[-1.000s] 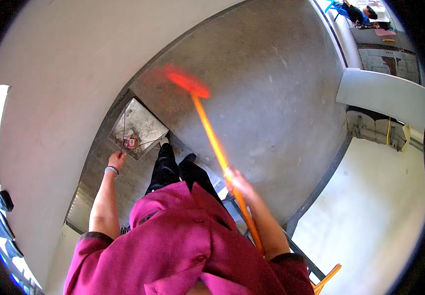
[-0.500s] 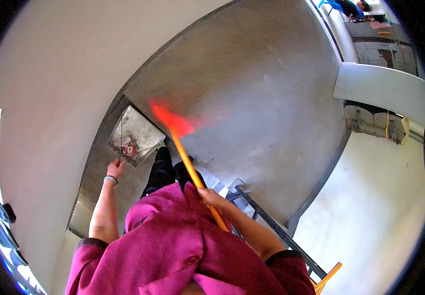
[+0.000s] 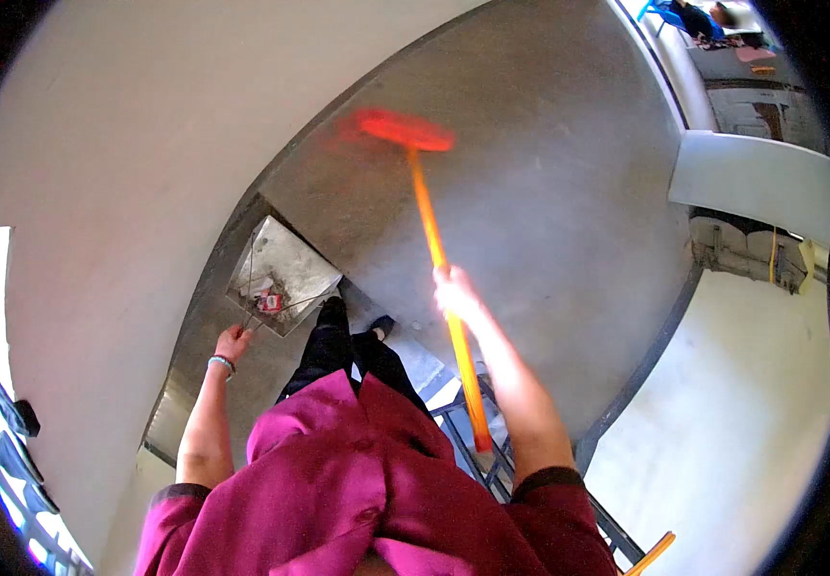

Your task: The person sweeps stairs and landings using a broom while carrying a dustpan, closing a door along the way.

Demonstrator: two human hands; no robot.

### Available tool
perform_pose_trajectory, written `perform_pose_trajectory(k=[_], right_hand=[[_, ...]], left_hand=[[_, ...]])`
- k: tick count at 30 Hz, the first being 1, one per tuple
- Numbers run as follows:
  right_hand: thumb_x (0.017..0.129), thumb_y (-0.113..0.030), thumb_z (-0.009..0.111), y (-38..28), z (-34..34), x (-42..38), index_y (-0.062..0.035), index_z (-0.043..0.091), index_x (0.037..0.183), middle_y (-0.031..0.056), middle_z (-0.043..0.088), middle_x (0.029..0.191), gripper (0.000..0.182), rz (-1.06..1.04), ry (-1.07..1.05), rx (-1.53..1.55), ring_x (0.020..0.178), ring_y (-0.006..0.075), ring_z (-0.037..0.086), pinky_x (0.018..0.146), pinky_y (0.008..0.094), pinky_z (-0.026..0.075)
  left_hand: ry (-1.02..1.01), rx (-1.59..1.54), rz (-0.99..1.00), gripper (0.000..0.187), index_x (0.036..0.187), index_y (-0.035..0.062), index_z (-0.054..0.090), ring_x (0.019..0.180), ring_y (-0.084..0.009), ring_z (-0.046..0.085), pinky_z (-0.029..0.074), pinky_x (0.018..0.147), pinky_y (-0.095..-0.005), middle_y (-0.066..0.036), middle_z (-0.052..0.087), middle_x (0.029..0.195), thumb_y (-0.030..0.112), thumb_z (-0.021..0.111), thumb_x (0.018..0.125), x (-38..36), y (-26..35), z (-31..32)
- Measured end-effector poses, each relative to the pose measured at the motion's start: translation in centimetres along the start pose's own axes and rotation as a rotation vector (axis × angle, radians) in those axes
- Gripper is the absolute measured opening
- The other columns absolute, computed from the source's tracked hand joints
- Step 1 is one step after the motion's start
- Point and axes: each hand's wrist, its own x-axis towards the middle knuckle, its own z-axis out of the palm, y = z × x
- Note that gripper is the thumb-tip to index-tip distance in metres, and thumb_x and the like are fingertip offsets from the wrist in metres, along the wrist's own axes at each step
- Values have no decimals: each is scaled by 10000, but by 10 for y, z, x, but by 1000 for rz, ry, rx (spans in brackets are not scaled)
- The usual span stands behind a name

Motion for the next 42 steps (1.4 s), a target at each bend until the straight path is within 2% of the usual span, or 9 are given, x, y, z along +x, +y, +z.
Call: perform_pose_trajectory(k=[10, 12, 15, 16, 20, 27, 33, 36, 42], right_hand=[[749, -251, 411, -1, 56, 25, 14, 458, 707, 110, 507, 491, 272, 29, -29, -424, 410, 200, 516, 391, 305, 427], [755, -259, 376, 34, 70, -12, 19, 461, 720, 144, 512, 504, 293, -1, -100, -522, 430, 238, 526, 411, 334, 433], [737, -261, 381, 86, 55, -61, 37, 439, 782, 216, 519, 638, 307, -233, -247, -714, 563, 317, 532, 511, 395, 431], [728, -284, 391, 79, 45, -88, 46, 432, 780, 246, 506, 700, 336, -25, -360, -574, 665, 362, 511, 583, 419, 412], [734, -322, 385, 137, 20, -133, 33, 432, 766, 260, 491, 715, 360, -139, -283, -576, 707, 375, 491, 623, 402, 385], [774, -354, 362, 153, -73, -63, -80, 405, 678, 3, 392, 435, 293, 102, 85, -72, 327, 115, 388, 298, 256, 309], [781, -344, 349, 215, -157, -48, -75, 380, 630, 21, 393, 434, 310, 235, 232, 135, 341, 137, 404, 296, 277, 343], [777, -348, 352, 313, -145, -62, -59, 418, 633, 31, 397, 431, 329, 202, -4, 302, 351, 160, 412, 329, 305, 363], [745, -361, 415, 297, -36, -188, -44, 465, 715, -4, 412, 529, 322, 220, -260, 303, 397, 91, 364, 352, 218, 299]], left_hand=[[58, -172, 15, 335, 656, -12, 452, 520, -215, 445, 341, 485, -330, -143, 459, 547, 320, 497, 667, 1, -1, 9], [-59, -58, -72, 407, 904, -62, 459, 722, -173, 496, 387, 635, -277, -124, 530, 805, 294, 491, 710, 2, 9, 4], [-41, -66, -60, 411, 930, -53, 461, 739, -165, 493, 383, 649, -269, -122, 532, 819, 290, 498, 705, 5, 3, 13], [-41, -61, -50, 411, 930, -53, 461, 739, -165, 493, 383, 649, -269, -122, 532, 819, 290, 498, 705, 2, 1, 16], [121, -78, 67, 330, 657, -6, 436, 508, -198, 412, 342, 488, -315, -128, 449, 552, 317, 500, 672, -18, -8, 33], [53, -156, 74, 290, 644, -6, 443, 514, -116, 378, 336, 479, -270, -64, 427, 529, 271, 517, 679, -23, -22, 52], [215, -64, 114, 311, 610, -8, 429, 475, -119, 366, 329, 450, -276, -71, 422, 499, 278, 538, 666, -67, 47, 29], [260, 19, 170, 321, 592, -7, 418, 474, -114, 359, 322, 444, -276, -70, 403, 489, 279, 546, 660, -54, 40, 31], [270, 88, 247, 320, 599, -6, 430, 469, -158, 405, 344, 455, -305, -107, 432, 496, 287, 544, 653, -66, 64, 36]])
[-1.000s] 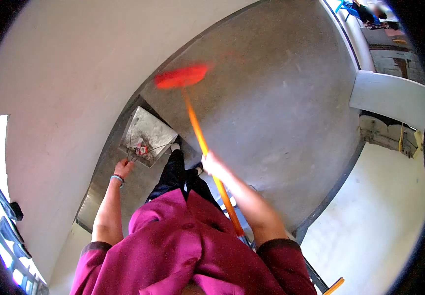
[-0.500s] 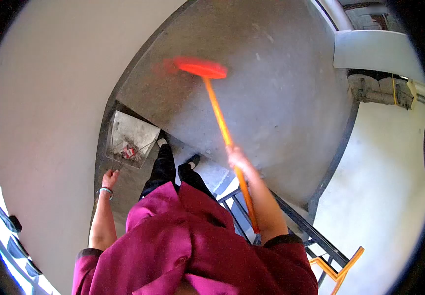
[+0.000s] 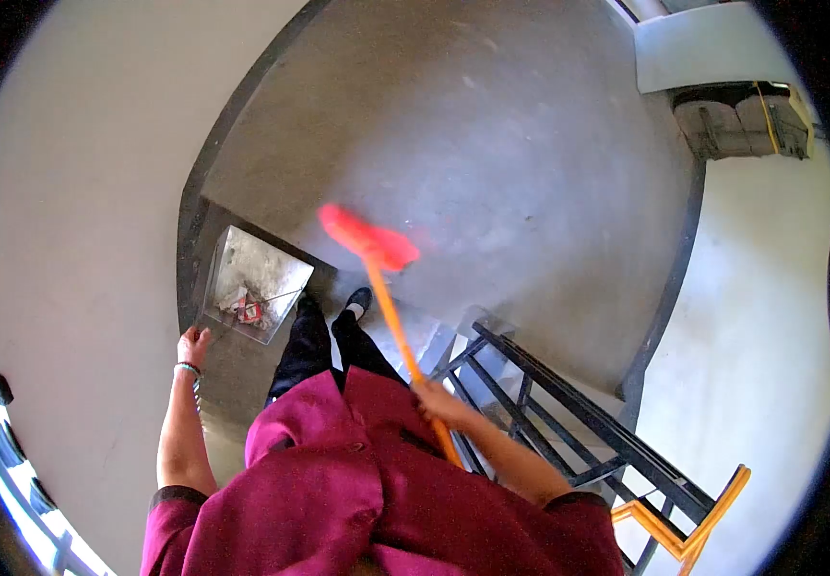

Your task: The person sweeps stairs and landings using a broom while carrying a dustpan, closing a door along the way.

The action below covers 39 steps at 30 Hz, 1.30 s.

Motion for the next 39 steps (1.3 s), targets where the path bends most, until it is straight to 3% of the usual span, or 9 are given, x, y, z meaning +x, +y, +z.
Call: perform_pose_trajectory(k=[6, 12, 17, 20, 24, 28, 33, 34, 39], right_hand=[[735, -379, 421, -13, 28, -51, -52, 461, 742, 4, 412, 552, 329, 8, -222, 109, 405, 89, 359, 354, 215, 293], [758, -308, 385, -22, -3, -45, -73, 408, 704, -6, 381, 450, 242, -24, 203, 273, 335, 88, 362, 295, 217, 272], [739, -357, 423, 29, -59, -3, -47, 408, 670, 35, 411, 444, 317, -13, 577, 448, 316, 128, 389, 296, 247, 326], [742, -358, 416, 75, -71, 28, -49, 385, 657, 41, 401, 438, 322, 10, 626, 412, 305, 134, 379, 287, 262, 318], [743, -360, 413, 97, -1, 35, -68, 376, 670, 34, 375, 429, 303, 43, 663, 613, 312, 126, 377, 287, 258, 314], [742, -354, 414, 157, 81, 21, -112, 327, 658, 5, 305, 420, 270, 17, 438, 874, 310, 105, 320, 280, 266, 286], [729, -380, 435, 144, 189, -25, -127, 311, 639, -24, 276, 422, 296, 177, 265, 945, 312, 78, 292, 292, 229, 258], [722, -398, 439, 142, 205, -39, -131, 319, 634, -34, 279, 438, 305, 85, 155, 993, 313, 67, 277, 299, 213, 246], [732, -378, 422, 119, 284, -64, -128, 383, 653, -43, 294, 425, 265, 137, 61, 980, 311, 52, 246, 290, 188, 202]], left_hand=[[-17, 135, -3, 287, 626, 5, 441, 458, -174, 392, 345, 452, -299, -103, 426, 494, 271, 544, 651, -17, 6, 19], [-84, 164, 23, 292, 624, -4, 427, 466, -145, 342, 324, 445, -286, -88, 396, 489, 266, 529, 668, 18, 5, 12], [-120, 160, 47, 295, 589, -6, 404, 472, -112, 312, 297, 426, -274, -50, 358, 472, 246, 525, 684, 7, 16, 22], [-129, 97, 88, 303, 571, 0, 393, 466, -100, 307, 291, 418, -265, -51, 353, 465, 246, 533, 679, -7, 12, 25], [-78, 110, 159, 326, 540, 5, 382, 432, -107, 306, 294, 399, -277, -49, 364, 447, 259, 540, 669, -24, -41, 9], [-101, 85, 121, 306, 563, 0, 423, 433, -115, 354, 319, 411, -279, -81, 405, 462, 262, 536, 672, -64, -58, 9], [-108, 107, 207, 316, 564, -6, 410, 418, -166, 382, 333, 425, -299, -116, 431, 477, 266, 523, 678, -59, -74, 2], [-120, 100, 212, 314, 564, -6, 409, 418, -175, 380, 335, 429, -302, -118, 430, 478, 265, 526, 673, -61, -72, 3], [-158, 59, 288, 313, 568, -8, 416, 432, -206, 385, 344, 453, -317, -129, 433, 482, 269, 532, 658, -39, -87, -6]])
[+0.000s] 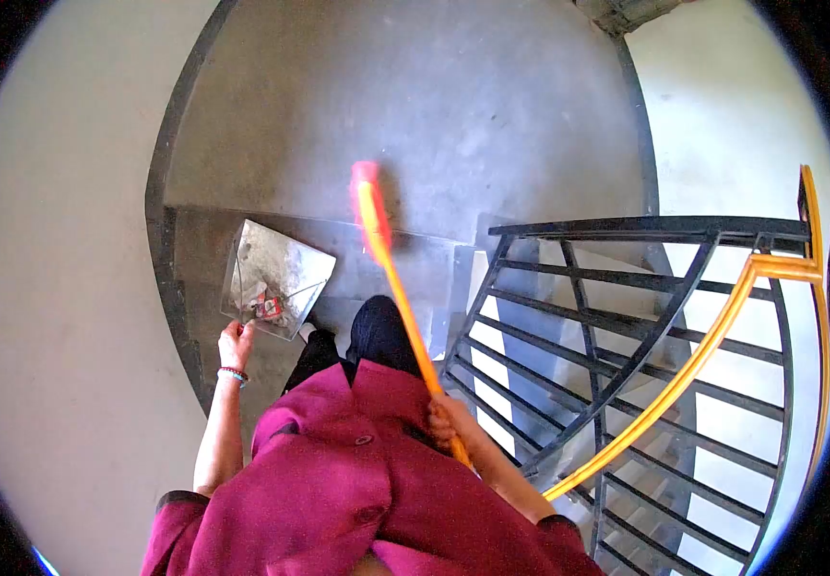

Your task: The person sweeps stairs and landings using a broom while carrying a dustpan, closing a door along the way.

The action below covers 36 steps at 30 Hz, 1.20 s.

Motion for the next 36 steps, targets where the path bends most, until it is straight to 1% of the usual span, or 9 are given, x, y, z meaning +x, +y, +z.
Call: perform_pose_trajectory(k=[5, 11, 15, 22, 29, 31, 33, 35, 36], right_hand=[[756, -263, 435, 21, 23, -17, -98, 443, 713, -25, 367, 485, 171, -185, -42, -154, 339, 55, 289, 298, 174, 198], [755, -282, 434, -15, -5, -14, -39, 414, 724, 14, 394, 473, 245, -475, 192, -441, 367, 94, 381, 333, 221, 308], [768, -227, 395, -55, -10, 15, -64, 356, 647, 20, 362, 424, 207, -476, 281, -463, 321, 111, 359, 295, 245, 303], [747, -277, 418, -66, -5, 57, -27, 428, 690, 22, 412, 486, 256, -294, -33, -802, 383, 119, 411, 355, 252, 331], [742, -231, 443, -127, 126, 99, -12, 447, 808, 19, 431, 520, 229, -263, -286, -1073, 404, 92, 411, 358, 216, 330], [746, -183, 446, -142, 161, 152, -25, 448, 891, 21, 453, 573, 215, -173, -433, -713, 418, 86, 419, 358, 203, 333], [749, -152, 446, -180, 211, 177, -61, 416, 962, 15, 431, 597, 233, 115, -465, -258, 409, 60, 387, 341, 193, 327], [751, -145, 443, -206, 250, 233, -58, 413, 878, 7, 401, 564, 157, 173, -576, -198, 399, 57, 368, 318, 203, 323], [745, -145, 451, -221, 277, 252, -61, 401, 826, 3, 392, 552, 127, 135, -468, -392, 391, 59, 365, 312, 205, 323]], left_hand=[[-16, 73, 27, 314, 560, -6, 442, 447, -215, 429, 355, 461, -322, -141, 459, 500, 280, 533, 654, 3, 10, -16], [-15, 99, -18, 337, 577, -5, 465, 492, -248, 480, 369, 479, -327, -160, 479, 530, 320, 517, 652, -3, 12, -22], [-14, 51, -58, 345, 598, -7, 478, 528, -252, 493, 372, 498, -328, -171, 484, 551, 332, 497, 665, -3, -1, -28], [77, -26, -151, 324, 658, -5, 500, 528, -231, 490, 372, 502, -330, -168, 499, 575, 317, 474, 674, 8, -15, -29], [48, -102, -289, 325, 578, -7, 432, 443, -189, 386, 331, 441, -318, -137, 434, 488, 298, 486, 676, 45, -78, -21], [22, -104, -342, 324, 574, -4, 435, 444, -184, 388, 333, 442, -315, -138, 431, 489, 299, 490, 674, 72, -107, -10], [-5, -133, -365, 320, 570, -2, 436, 441, -186, 384, 333, 440, -315, -142, 426, 488, 296, 494, 673, 97, -111, -5], [-8, -197, -390, 321, 569, -3, 435, 440, -186, 382, 333, 440, -317, -142, 424, 484, 294, 498, 673, 125, -135, 0], [-24, -237, -406, 322, 569, -3, 434, 441, -183, 385, 336, 443, -315, -141, 425, 482, 294, 496, 675, 142, -132, -7]])
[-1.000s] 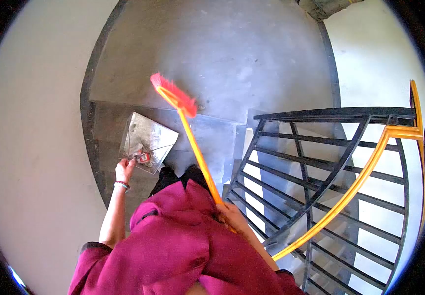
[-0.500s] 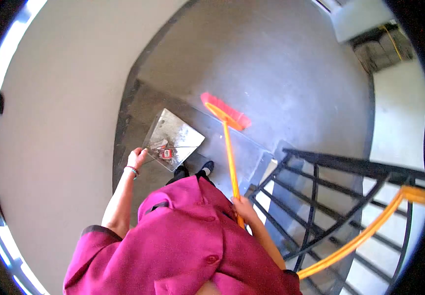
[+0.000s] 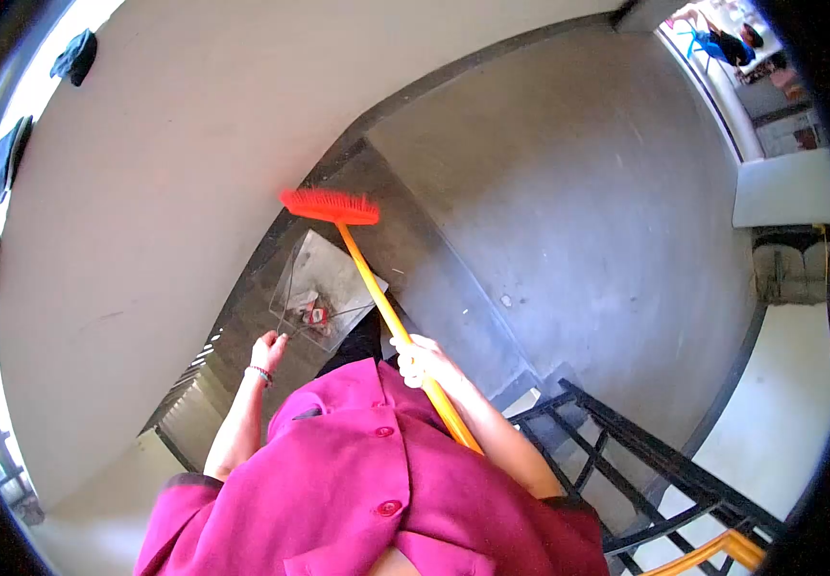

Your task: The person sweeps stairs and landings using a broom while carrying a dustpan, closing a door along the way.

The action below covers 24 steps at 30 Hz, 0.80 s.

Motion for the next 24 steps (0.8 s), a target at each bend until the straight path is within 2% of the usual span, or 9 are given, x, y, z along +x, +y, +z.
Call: perform_pose_trajectory(k=[2, 5, 9, 11, 12, 15, 18, 20, 24], right_hand=[[722, -143, 475, -56, 6, 45, -62, 367, 712, 3, 382, 523, 135, 46, 184, -355, 370, 74, 370, 301, 214, 337], [723, -141, 469, -138, 6, 120, -53, 388, 727, -8, 381, 520, 120, 144, 279, -673, 371, 59, 365, 285, 193, 309], [720, -147, 475, -246, -4, 182, -48, 394, 706, -4, 397, 531, 129, 224, 258, -659, 375, 55, 374, 297, 187, 319], [716, -146, 478, -311, 0, 212, -44, 403, 715, -9, 404, 537, 126, 287, 214, -812, 387, 45, 381, 315, 176, 328], [702, -169, 491, -339, -2, 224, -16, 438, 710, 33, 459, 555, 162, 245, 196, -849, 413, 92, 444, 332, 211, 378], [688, -168, 506, -418, -7, 257, -18, 450, 718, 34, 473, 572, 162, 225, 118, -767, 432, 89, 455, 337, 210, 379], [684, -141, 510, -474, -5, 279, -22, 452, 702, 30, 468, 546, 134, 179, 226, -718, 402, 85, 445, 325, 203, 367], [692, -118, 497, -482, -20, 270, -37, 435, 662, 27, 457, 532, 107, 39, 180, -508, 385, 76, 428, 309, 202, 351], [706, -130, 488, -471, -9, 233, -73, 406, 655, 3, 430, 521, 112, 115, 345, -514, 368, 54, 397, 293, 196, 340]], left_hand=[[-46, 46, -94, 322, 574, 1, 448, 449, -193, 397, 345, 452, -311, -148, 439, 494, 304, 498, 672, 50, -19, 9], [-129, 33, -181, 328, 595, 5, 477, 487, -233, 459, 363, 482, -329, -159, 475, 534, 325, 494, 666, 126, -39, 19], [-188, 95, -316, 321, 644, 21, 521, 595, -253, 516, 387, 551, -328, -150, 520, 597, 340, 490, 664, 201, -6, 12], [-188, 97, -395, 323, 659, 21, 528, 609, -247, 521, 390, 561, -324, -153, 527, 616, 342, 486, 667, 243, 13, -6], [-189, 110, -413, 331, 665, 16, 530, 601, -218, 521, 393, 565, -313, -134, 535, 611, 343, 479, 672, 258, 25, -16], [-140, -11, -513, 290, 631, 30, 526, 523, -145, 493, 389, 499, -278, -76, 518, 552, 314, 490, 680, 299, 45, -24], [-141, -183, -590, 260, 608, 38, 505, 470, -115, 453, 367, 444, -254, -45, 495, 520, 283, 492, 694, 323, 82, -42], [-135, -194, -583, 254, 606, 38, 497, 459, -104, 436, 356, 429, -245, -32, 485, 516, 273, 490, 702, 324, 84, -51], [-107, -231, -558, 262, 594, 37, 481, 440, -92, 412, 342, 411, -238, -21, 474, 512, 269, 486, 715, 328, 73, -66]])
